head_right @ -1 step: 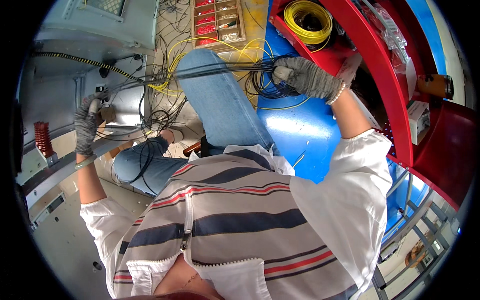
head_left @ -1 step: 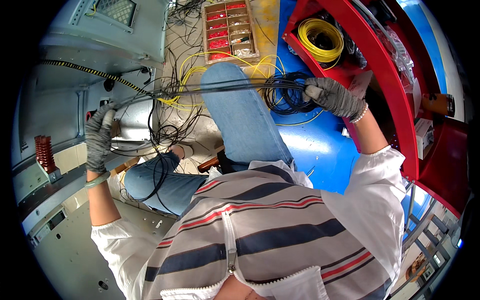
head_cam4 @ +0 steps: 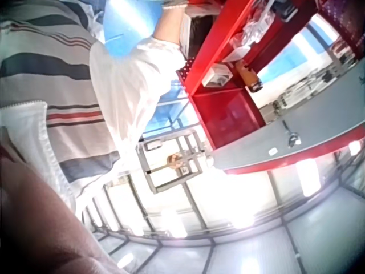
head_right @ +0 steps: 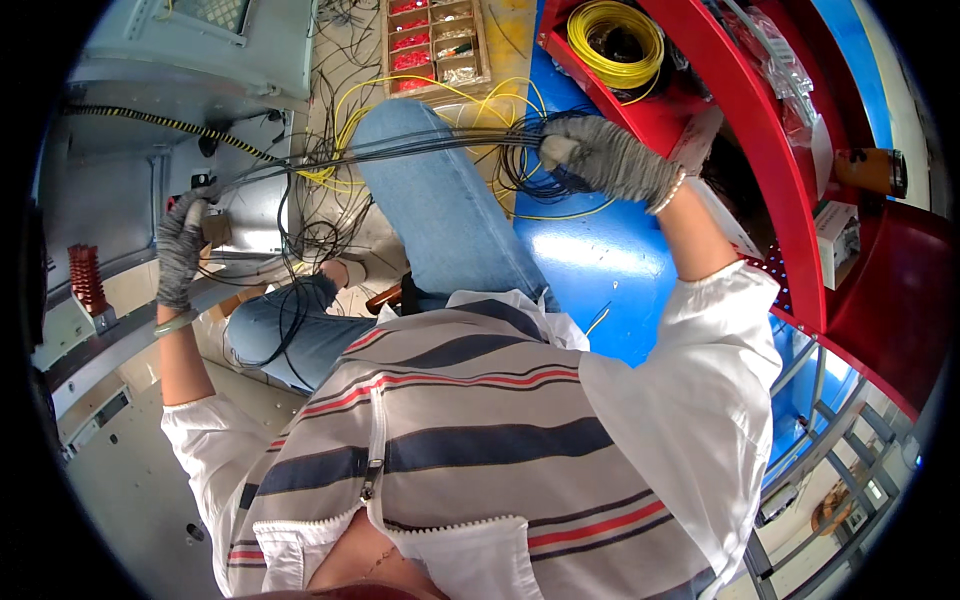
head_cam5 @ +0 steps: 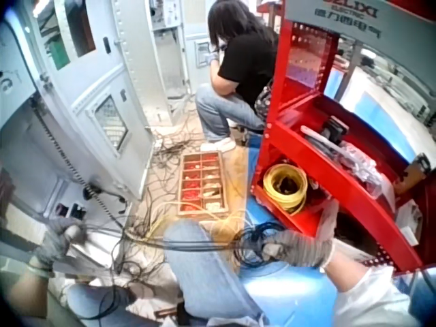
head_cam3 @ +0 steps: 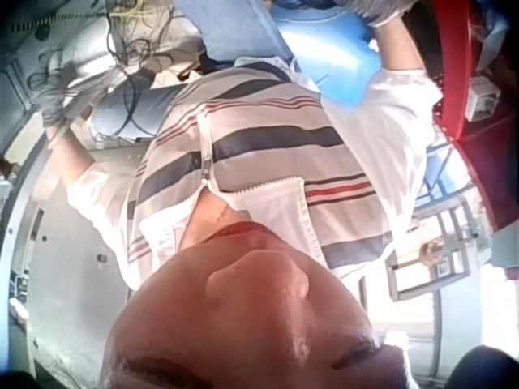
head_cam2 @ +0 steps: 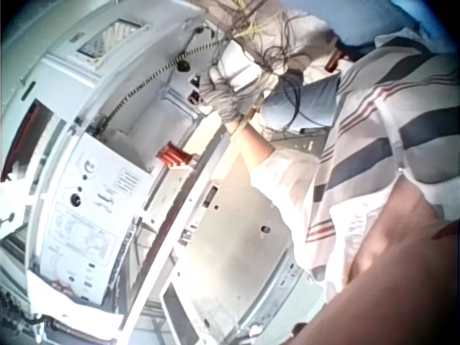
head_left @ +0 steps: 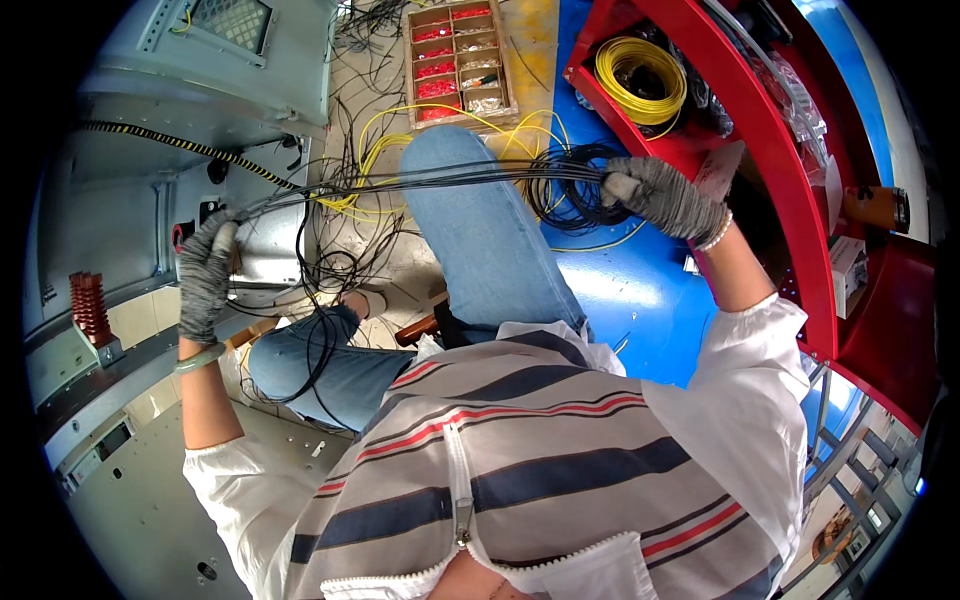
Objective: The person sits on the floor and organizes a bundle of black wires, separating them from yellow cables. They use pliers to cut a wire and then coil the black wires into a neat bundle.
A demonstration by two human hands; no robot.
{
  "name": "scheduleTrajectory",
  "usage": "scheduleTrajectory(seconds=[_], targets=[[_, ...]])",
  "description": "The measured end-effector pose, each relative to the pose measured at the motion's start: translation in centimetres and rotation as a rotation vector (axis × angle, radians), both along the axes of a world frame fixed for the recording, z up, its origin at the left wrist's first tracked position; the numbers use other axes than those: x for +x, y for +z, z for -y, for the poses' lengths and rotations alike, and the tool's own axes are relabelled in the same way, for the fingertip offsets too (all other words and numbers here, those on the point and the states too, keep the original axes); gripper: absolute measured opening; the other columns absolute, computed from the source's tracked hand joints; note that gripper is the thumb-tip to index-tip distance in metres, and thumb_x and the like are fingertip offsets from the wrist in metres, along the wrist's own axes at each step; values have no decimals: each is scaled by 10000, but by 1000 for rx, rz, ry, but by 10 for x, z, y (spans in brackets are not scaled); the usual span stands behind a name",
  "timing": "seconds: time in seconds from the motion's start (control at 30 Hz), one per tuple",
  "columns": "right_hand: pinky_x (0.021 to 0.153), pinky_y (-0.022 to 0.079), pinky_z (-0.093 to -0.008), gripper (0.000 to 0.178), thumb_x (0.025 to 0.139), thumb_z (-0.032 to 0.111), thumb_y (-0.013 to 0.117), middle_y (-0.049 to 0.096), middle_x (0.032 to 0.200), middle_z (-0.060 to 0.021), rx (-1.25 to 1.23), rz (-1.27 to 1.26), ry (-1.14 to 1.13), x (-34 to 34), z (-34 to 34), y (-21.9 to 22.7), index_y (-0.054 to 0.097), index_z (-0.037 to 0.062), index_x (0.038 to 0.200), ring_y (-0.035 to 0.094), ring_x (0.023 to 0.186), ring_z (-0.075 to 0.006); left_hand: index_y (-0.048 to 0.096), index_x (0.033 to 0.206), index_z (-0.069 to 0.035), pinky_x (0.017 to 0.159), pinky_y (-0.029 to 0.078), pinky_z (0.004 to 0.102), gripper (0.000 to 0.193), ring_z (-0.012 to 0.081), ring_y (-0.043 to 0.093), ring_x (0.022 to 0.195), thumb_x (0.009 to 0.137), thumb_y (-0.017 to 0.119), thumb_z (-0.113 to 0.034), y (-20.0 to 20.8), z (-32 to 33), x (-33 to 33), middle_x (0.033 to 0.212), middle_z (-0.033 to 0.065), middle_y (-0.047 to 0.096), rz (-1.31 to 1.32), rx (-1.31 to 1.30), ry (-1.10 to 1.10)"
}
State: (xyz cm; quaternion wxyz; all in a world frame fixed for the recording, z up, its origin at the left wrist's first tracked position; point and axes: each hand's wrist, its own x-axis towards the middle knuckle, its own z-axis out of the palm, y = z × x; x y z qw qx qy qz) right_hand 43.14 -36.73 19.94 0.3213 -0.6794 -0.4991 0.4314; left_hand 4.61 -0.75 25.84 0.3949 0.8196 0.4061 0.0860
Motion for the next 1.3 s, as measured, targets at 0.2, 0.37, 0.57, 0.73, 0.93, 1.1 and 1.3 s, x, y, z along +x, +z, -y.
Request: scheduleTrajectory(seconds=[0.2,0.37,0.57,0.73,0.93,1.1,1.3], targets=[[649,449,-350,139,830,125,476,572,799,-130,415,185,126,-59,-22,40,547,6,835,560,747,-293,524,1160,-82,745,469,290,312,172,557,890,851,526,-123,6,35,0,1050,83,567,-369,856,-555],[614,455,-378,171,772,131,523,581,791,-120,304,372,205,-115,-40,28,565,45,914,577,707,-291,482,1177,-28,796,452,364,385,305,556,928,826,538,-175,42,152,97,1108,188,524,94,245,-570],[663,464,-362,210,792,182,544,597,834,-112,219,214,285,-122,-40,42,573,82,974,587,753,-281,534,1080,-29,554,477,333,347,282,606,634,824,556,-262,-14,199,100,807,160,612,197,-153,-603],[811,439,-334,320,860,295,519,588,985,-142,82,62,70,-51,-19,11,566,26,1026,573,919,-267,613,970,-37,641,483,326,214,267,610,682,821,544,-174,-3,218,96,745,125,625,45,-31,-641],[902,397,-367,473,789,377,598,572,1069,-168,-512,490,34,-43,-1,-53,537,54,1129,527,1038,-304,636,956,-71,567,476,317,240,260,601,609,796,565,-235,-21,237,87,703,97,624,88,19,-696],[838,430,-366,528,751,512,559,607,957,-153,105,734,-165,-69,-3,-73,604,54,1009,580,903,-292,616,995,-76,558,481,311,256,256,610,626,821,542,-248,-18,235,88,721,91,622,30,-34,-776],[614,461,-373,446,770,480,548,592,664,-153,-379,300,415,-85,-14,0,622,41,740,596,659,-275,610,997,-92,520,473,316,252,238,606,592,820,550,-261,-26,242,89,705,75,619,67,24,-802]])
